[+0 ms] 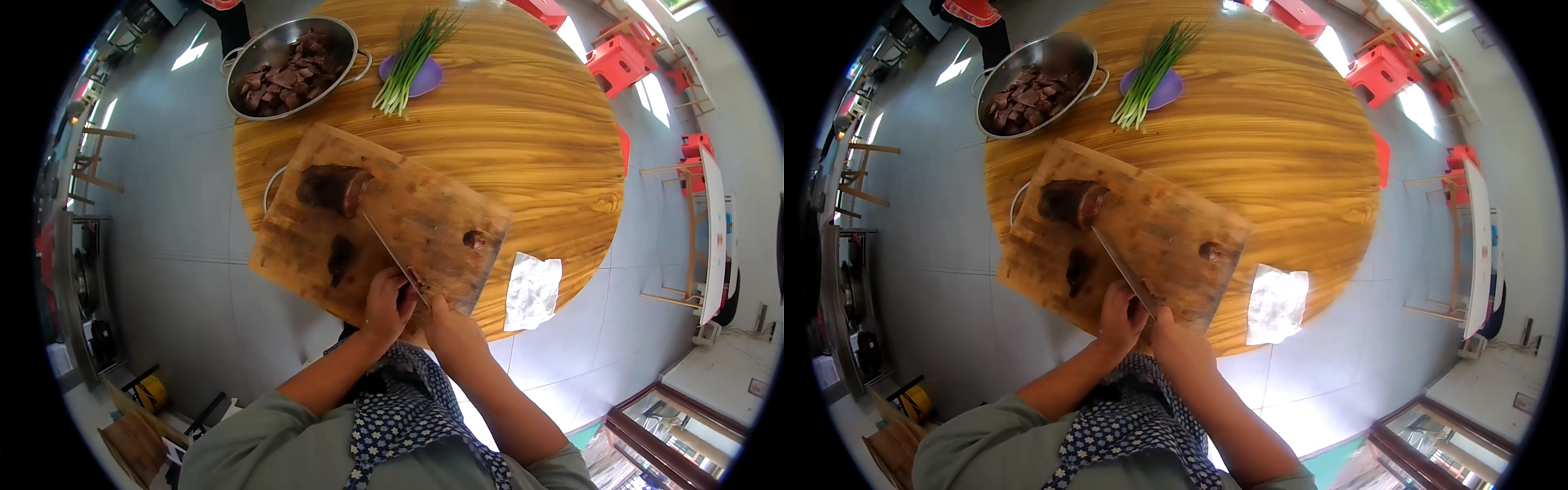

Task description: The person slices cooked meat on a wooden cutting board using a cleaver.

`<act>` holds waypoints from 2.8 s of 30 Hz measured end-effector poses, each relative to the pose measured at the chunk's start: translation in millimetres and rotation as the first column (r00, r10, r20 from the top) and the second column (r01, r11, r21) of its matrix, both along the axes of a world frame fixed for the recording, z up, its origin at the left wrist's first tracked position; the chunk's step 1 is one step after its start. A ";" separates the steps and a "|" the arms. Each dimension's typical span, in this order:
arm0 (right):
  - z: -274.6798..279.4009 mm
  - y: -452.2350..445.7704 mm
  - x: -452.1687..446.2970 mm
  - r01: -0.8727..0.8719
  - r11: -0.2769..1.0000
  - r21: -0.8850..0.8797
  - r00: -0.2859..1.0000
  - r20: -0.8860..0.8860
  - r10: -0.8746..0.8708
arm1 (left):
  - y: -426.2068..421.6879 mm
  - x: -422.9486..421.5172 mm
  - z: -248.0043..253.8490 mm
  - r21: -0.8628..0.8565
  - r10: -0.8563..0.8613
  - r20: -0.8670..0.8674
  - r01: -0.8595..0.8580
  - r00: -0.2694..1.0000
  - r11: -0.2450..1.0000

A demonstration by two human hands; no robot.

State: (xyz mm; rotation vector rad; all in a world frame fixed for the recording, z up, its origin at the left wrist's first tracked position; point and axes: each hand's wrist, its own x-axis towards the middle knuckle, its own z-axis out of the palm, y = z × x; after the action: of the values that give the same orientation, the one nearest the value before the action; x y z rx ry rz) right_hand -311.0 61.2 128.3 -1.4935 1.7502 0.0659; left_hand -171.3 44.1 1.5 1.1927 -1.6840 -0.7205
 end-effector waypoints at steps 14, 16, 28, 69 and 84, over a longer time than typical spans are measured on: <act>-3.4 22.8 -17.0 0.081 0.996 0.043 0.995 0.054 -0.083 | -0.3 -0.6 -0.3 -0.057 0.014 0.050 -0.011 0.999 0.998; -8.0 5.4 -6.1 0.049 0.998 0.047 0.999 -0.018 -0.049 | 0.0 -1.7 -0.8 -0.090 0.005 0.055 0.000 0.998 0.996; -3.8 5.9 -36.5 0.351 0.900 -0.259 0.899 0.362 -0.246 | 9.7 11.3 13.5 -0.139 0.012 0.071 -0.002 0.997 0.990; 54.4 67.1 -22.7 0.090 0.977 0.195 0.996 -0.034 -0.085 | 5.1 8.5 9.3 -0.055 -0.010 0.130 0.017 0.991 0.998; 19.8 21.3 -5.6 -0.044 0.991 0.124 0.996 -0.066 0.053 | 7.3 14.4 -4.4 -0.010 -0.029 0.137 0.031 0.990 0.999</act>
State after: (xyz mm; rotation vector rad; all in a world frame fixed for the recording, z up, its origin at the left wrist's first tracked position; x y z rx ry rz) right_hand -316.7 82.4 148.1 -1.4593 1.7317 0.2488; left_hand -156.9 51.4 -2.9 1.2350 -1.8204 -0.6583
